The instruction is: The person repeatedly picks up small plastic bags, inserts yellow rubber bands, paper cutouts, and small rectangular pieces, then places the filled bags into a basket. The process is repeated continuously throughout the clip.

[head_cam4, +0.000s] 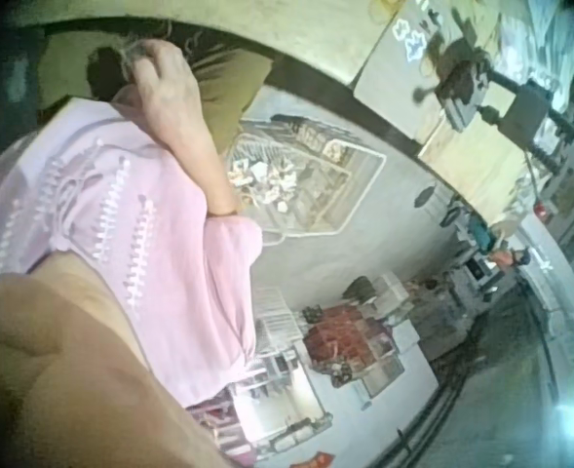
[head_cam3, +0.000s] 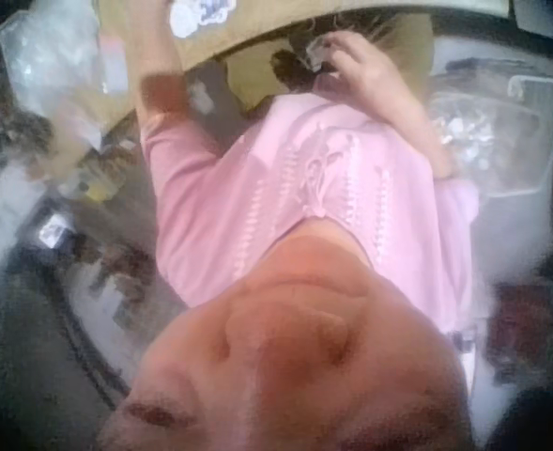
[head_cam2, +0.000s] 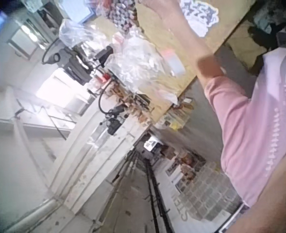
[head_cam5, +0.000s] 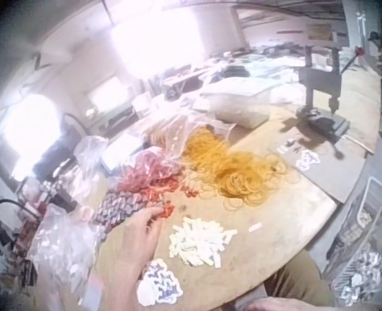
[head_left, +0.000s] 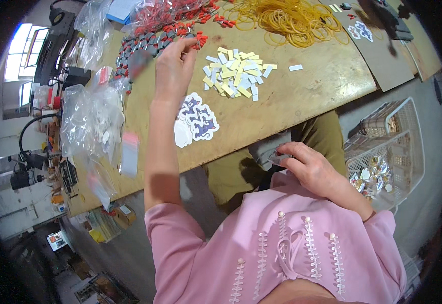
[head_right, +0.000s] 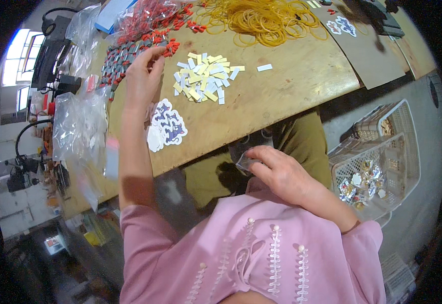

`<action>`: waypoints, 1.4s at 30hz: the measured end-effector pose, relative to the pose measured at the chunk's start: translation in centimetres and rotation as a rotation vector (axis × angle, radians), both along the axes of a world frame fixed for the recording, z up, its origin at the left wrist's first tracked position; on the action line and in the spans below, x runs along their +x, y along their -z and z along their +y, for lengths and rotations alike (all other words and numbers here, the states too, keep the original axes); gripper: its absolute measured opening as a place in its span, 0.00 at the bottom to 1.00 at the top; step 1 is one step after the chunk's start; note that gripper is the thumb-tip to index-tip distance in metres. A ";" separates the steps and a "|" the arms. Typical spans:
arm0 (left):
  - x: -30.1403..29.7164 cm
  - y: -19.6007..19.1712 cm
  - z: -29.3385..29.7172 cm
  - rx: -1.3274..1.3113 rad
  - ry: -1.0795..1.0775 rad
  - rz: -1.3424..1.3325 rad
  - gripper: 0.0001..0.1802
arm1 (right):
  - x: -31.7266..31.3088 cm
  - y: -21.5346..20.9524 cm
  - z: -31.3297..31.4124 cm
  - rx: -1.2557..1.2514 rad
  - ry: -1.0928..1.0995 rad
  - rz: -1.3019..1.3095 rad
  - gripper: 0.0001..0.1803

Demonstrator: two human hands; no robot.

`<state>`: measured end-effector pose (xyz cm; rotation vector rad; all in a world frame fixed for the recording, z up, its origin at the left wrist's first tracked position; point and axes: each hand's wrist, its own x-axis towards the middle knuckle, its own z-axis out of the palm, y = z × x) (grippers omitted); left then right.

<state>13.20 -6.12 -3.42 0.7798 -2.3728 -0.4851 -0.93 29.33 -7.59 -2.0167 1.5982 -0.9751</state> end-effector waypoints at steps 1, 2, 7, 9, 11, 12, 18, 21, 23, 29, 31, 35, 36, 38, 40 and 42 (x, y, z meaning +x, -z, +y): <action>-0.8 0.7 -1.2 -0.016 -0.017 0.004 0.11 | -0.2 0.0 0.0 0.015 0.002 -0.005 0.16; -1.6 1.0 -2.0 -0.030 -0.030 0.009 0.11 | -0.3 0.1 0.1 0.001 0.014 -0.016 0.16; -3.2 2.8 -4.7 -0.208 -0.049 -0.215 0.15 | -1.1 0.6 0.3 -0.022 0.054 -0.046 0.16; -3.4 2.5 -4.1 -0.203 -0.057 -0.230 0.14 | -1.5 0.6 0.3 -0.040 0.071 -0.054 0.16; -3.0 2.2 -3.3 -0.114 -0.081 -0.191 0.15 | -1.8 0.7 0.4 -0.025 0.066 -0.070 0.18; -2.2 2.3 -3.9 -0.078 -0.076 -0.160 0.16 | -2.0 0.8 0.5 -0.005 0.053 -0.083 0.21; -0.9 -0.6 2.8 0.444 0.001 0.255 0.12 | -3.0 0.9 0.5 -0.009 0.082 -0.168 0.25; -1.5 -3.3 12.4 0.749 0.117 0.302 0.11 | -3.1 -0.3 0.3 -0.053 0.123 -0.196 0.25; -0.5 -3.9 16.9 0.720 0.250 0.176 0.10 | -3.0 -1.4 0.0 -0.092 0.120 -0.210 0.24; 0.8 -1.8 20.0 0.086 0.446 0.113 0.15 | -1.8 -2.5 -0.3 -0.115 0.104 -0.213 0.16; 1.4 -2.5 20.0 0.016 0.436 0.076 0.15 | -1.7 -2.4 -0.1 -0.108 0.110 -0.210 0.15; 2.5 -3.3 18.6 0.024 0.290 0.102 0.12 | -1.9 -2.2 0.6 -0.075 0.115 -0.197 0.13; 2.5 -3.4 18.3 0.078 0.247 0.095 0.11 | -2.0 -2.1 0.8 -0.066 0.119 -0.189 0.12; 2.3 -3.6 17.9 0.154 0.249 0.097 0.10 | -2.3 -1.7 1.1 -0.125 0.100 -0.109 0.15; 1.8 -3.3 18.0 0.280 0.285 0.094 0.10 | -2.5 -1.3 1.1 -0.136 0.095 -0.086 0.18; 1.0 -2.7 18.6 0.235 0.401 0.063 0.10 | -2.6 -1.1 0.9 -0.100 0.100 -0.121 0.20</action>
